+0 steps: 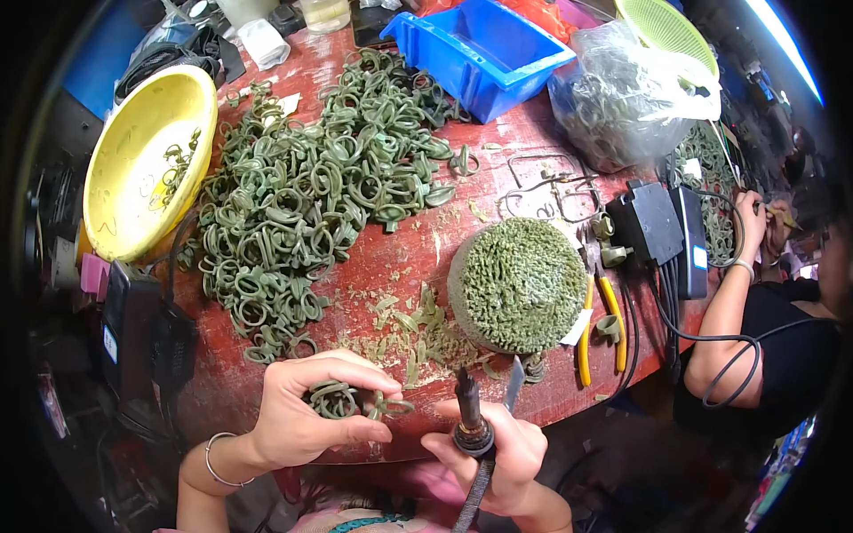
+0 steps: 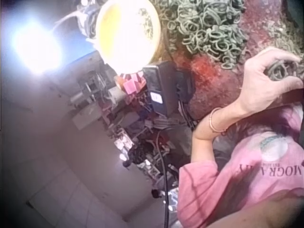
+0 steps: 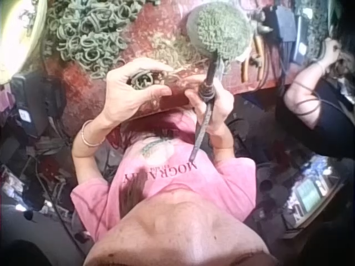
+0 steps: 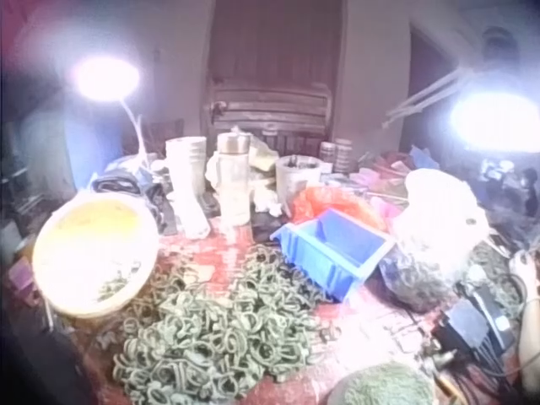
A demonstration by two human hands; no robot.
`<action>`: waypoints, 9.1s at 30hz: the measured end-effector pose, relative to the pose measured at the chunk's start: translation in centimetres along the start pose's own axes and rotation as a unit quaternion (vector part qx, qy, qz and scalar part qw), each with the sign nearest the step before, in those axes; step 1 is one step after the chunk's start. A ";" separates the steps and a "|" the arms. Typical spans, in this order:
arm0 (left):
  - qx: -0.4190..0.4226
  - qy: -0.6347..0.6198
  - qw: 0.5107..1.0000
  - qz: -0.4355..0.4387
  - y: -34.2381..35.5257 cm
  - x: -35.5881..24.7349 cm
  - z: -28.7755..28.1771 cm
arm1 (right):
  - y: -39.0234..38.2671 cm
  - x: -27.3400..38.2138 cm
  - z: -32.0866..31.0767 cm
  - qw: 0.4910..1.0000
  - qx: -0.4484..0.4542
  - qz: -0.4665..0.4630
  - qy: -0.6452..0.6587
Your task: Refining green wax rings using a carving tool at a workbench.
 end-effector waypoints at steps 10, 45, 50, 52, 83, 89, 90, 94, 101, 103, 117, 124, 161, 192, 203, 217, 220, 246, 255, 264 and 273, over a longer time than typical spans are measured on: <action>-0.024 -0.003 0.999 0.027 0.7 -0.1 0.0 | -0.9 -1.4 -2.9 0.997 -0.073 0.025 -0.003; -0.139 0.049 0.988 0.048 -0.4 -0.3 -1.9 | 2.5 3.3 2.2 0.944 0.085 -0.314 0.049; -0.132 0.072 0.987 0.053 -0.4 -0.3 -1.8 | 2.8 3.0 2.6 0.932 0.101 -0.344 0.053; -0.131 0.077 0.987 0.053 -0.3 -0.4 -1.7 | 2.7 2.9 2.6 0.933 0.109 -0.337 0.058; -0.145 0.242 0.945 0.167 -0.3 -1.7 -1.0 | 3.8 1.5 1.7 0.987 0.009 -0.139 0.082; -0.140 0.232 0.948 0.166 -0.3 -1.7 -1.2 | 3.8 1.7 1.5 0.965 -0.019 -0.189 0.182; -0.141 0.246 0.943 0.172 -0.4 -1.8 -1.2 | 3.9 1.5 1.7 0.969 -0.005 -0.166 0.185; -0.147 0.246 0.942 0.174 -0.3 -1.8 -1.0 | 4.0 0.6 1.3 0.985 0.012 -0.048 0.163; -0.159 0.284 0.923 0.204 -0.4 -2.3 -1.2 | 4.1 0.8 1.6 0.990 -0.005 -0.060 0.130; -0.138 0.228 0.949 0.166 0.0 -1.9 -1.2 | 3.9 0.2 1.3 0.985 0.008 -0.051 0.163; -0.091 0.089 0.984 0.124 0.1 -1.1 -1.0 | 4.9 2.2 2.3 0.978 0.054 -0.171 0.106; -0.115 -0.127 0.979 -0.109 -0.4 0.8 -1.0 | 4.5 1.4 1.8 0.983 0.057 -0.125 0.124; -0.087 -0.057 0.993 -0.060 0.1 0.7 -0.9 | 3.7 1.6 1.8 0.970 0.005 -0.165 0.178; -0.089 0.038 0.995 -0.011 0.2 0.1 -1.1 | 3.1 0.5 1.0 0.974 -0.029 -0.149 0.168; -0.128 -0.027 0.987 -0.091 -0.7 0.4 -1.2 | 4.8 0.7 -4.6 0.969 -0.227 -0.074 0.067; -0.081 -0.182 0.976 -0.090 -1.2 -0.4 -0.8 | 6.7 -3.4 -8.1 0.942 -0.205 -0.018 -0.265; -0.067 -0.205 0.972 -0.099 -1.1 -0.1 -0.6 | 6.6 -4.4 -8.4 0.946 -0.218 -0.015 -0.240; -0.078 -0.317 0.930 -0.168 -0.8 1.4 -0.4 | -2.7 -3.1 0.6 0.993 -0.047 -0.036 0.098; -0.079 -0.312 0.931 -0.173 -0.7 1.3 -0.5 | -2.7 -3.2 1.2 0.990 -0.055 -0.023 0.130; -0.104 -0.296 0.936 -0.160 -0.7 1.4 -0.9 | -2.3 -0.4 0.9 0.981 -0.013 -0.130 -0.146; -0.090 -0.276 0.947 -0.136 -0.7 1.3 -0.8 | -1.7 0.1 1.1 0.979 0.003 -0.124 -0.162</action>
Point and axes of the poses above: each hand's wrist, its own y-axis towards the middle knuckle, its own z-axis out of the palm, x = y × z, the point moved 6 cm from there along y, towards the middle knuckle, and after that the axes turned 1 degree about x, right-handed, at the moved point
